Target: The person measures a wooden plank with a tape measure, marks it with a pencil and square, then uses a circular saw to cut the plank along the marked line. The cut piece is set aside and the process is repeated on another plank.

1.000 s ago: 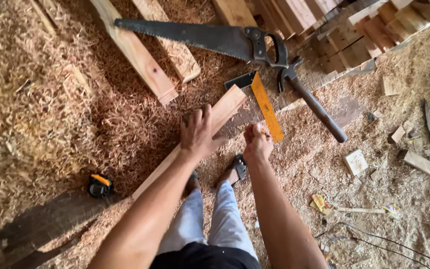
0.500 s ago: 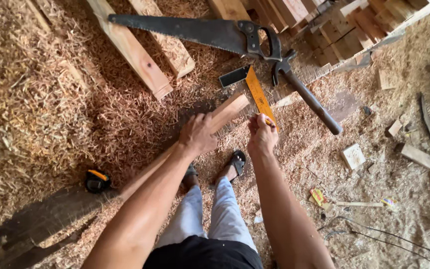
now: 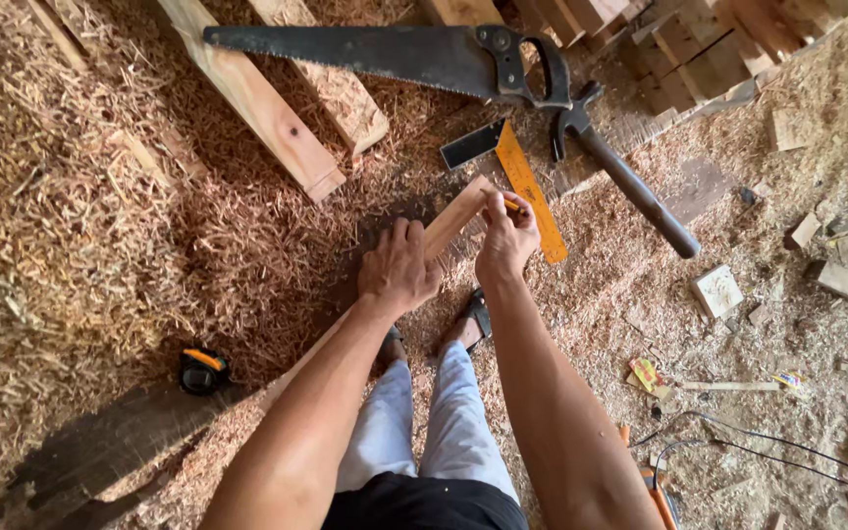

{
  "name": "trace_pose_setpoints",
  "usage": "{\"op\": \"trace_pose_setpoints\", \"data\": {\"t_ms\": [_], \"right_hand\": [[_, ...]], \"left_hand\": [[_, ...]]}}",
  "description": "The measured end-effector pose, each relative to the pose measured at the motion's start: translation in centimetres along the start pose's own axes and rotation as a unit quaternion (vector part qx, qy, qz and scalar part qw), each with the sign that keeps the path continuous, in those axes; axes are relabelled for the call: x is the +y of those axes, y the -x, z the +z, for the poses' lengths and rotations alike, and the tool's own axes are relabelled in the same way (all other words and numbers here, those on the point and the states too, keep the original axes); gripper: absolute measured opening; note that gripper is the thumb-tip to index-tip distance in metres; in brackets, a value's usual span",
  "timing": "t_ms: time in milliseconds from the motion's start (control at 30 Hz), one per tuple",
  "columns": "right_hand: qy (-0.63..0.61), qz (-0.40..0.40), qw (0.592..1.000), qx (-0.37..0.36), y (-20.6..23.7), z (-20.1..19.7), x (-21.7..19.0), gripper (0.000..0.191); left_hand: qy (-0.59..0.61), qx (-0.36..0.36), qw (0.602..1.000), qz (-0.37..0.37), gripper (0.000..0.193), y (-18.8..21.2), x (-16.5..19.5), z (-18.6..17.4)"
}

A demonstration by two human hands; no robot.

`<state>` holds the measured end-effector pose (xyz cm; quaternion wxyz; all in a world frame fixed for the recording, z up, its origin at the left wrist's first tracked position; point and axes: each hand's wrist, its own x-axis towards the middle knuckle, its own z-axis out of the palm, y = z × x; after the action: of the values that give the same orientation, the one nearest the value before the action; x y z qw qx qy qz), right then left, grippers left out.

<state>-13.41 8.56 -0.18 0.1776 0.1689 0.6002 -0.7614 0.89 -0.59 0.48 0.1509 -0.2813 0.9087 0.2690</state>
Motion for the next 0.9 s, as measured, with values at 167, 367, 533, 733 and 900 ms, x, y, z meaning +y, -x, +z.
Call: {"op": "trace_pose_setpoints", "data": {"t_ms": [167, 367, 533, 733, 900], "right_hand": [[0.018, -0.056, 0.998, 0.003, 0.0, 0.4, 0.1, 0.012], [0.141, -0.054, 0.987, 0.054, 0.2, 0.6, 0.2, 0.011], [0.199, -0.094, 0.973, 0.063, 0.3, 0.3, 0.6, 0.013], [0.271, -0.145, 0.951, 0.017, 0.9, -0.4, 0.8, 0.012], [0.174, -0.107, 0.977, 0.058, 0.4, 0.5, 0.6, 0.012]], "left_hand": [[-0.006, -0.010, 1.000, 0.001, 0.046, 0.2, 0.6, -0.9], [-0.005, -0.042, 0.999, -0.018, 0.047, 0.8, 1.3, -1.6], [-0.009, -0.010, 1.000, -0.003, 0.046, 0.7, 1.3, -1.3], [-0.013, 0.004, 1.000, 0.010, 0.044, 0.5, 1.4, -0.8], [-0.006, -0.017, 1.000, -0.013, 0.045, 0.3, 1.6, -0.6]]}}
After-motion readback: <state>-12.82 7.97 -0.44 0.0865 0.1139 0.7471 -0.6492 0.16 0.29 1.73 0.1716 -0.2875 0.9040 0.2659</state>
